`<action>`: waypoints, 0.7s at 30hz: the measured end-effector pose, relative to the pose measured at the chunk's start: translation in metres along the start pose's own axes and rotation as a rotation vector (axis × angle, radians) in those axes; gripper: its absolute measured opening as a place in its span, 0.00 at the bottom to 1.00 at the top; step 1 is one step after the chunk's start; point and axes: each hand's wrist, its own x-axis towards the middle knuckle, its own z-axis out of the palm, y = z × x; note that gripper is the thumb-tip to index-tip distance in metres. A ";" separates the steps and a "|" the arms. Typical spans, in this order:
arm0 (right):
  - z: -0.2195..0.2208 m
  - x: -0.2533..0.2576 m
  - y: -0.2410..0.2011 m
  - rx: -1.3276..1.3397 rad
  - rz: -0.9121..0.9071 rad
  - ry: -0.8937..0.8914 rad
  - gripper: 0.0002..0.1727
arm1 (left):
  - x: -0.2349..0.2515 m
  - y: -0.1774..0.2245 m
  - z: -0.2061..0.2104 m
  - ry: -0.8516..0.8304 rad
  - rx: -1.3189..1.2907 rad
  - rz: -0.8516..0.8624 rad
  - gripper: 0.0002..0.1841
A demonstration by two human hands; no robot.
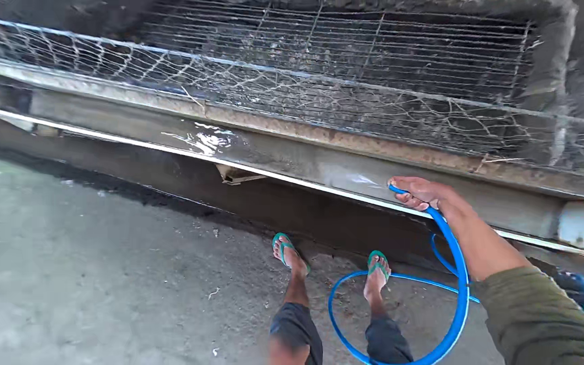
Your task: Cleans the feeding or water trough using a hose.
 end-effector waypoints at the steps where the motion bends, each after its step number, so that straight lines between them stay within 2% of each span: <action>1: 0.007 0.008 -0.006 -0.015 -0.010 -0.023 0.13 | 0.000 0.004 -0.002 0.008 0.018 -0.009 0.68; 5: 0.038 0.034 -0.038 -0.046 -0.064 -0.107 0.12 | 0.002 0.013 -0.012 0.038 0.060 -0.023 0.65; 8: 0.053 0.053 -0.056 -0.007 -0.086 -0.118 0.12 | 0.000 0.020 -0.024 -0.003 0.081 -0.027 0.65; 13: 0.079 0.072 -0.075 0.036 -0.106 -0.003 0.14 | 0.002 0.020 -0.029 -0.006 0.125 -0.010 0.64; 16: 0.099 0.072 -0.084 -0.180 -0.074 0.185 0.24 | 0.001 0.021 -0.029 -0.007 0.127 -0.011 0.63; 18: 0.105 0.075 -0.087 -0.474 -0.088 0.293 0.32 | 0.001 0.023 -0.028 -0.006 0.120 -0.012 0.63; 21: 0.111 0.081 -0.091 -0.859 -0.104 0.278 0.34 | 0.001 0.023 -0.025 0.002 0.115 -0.009 0.62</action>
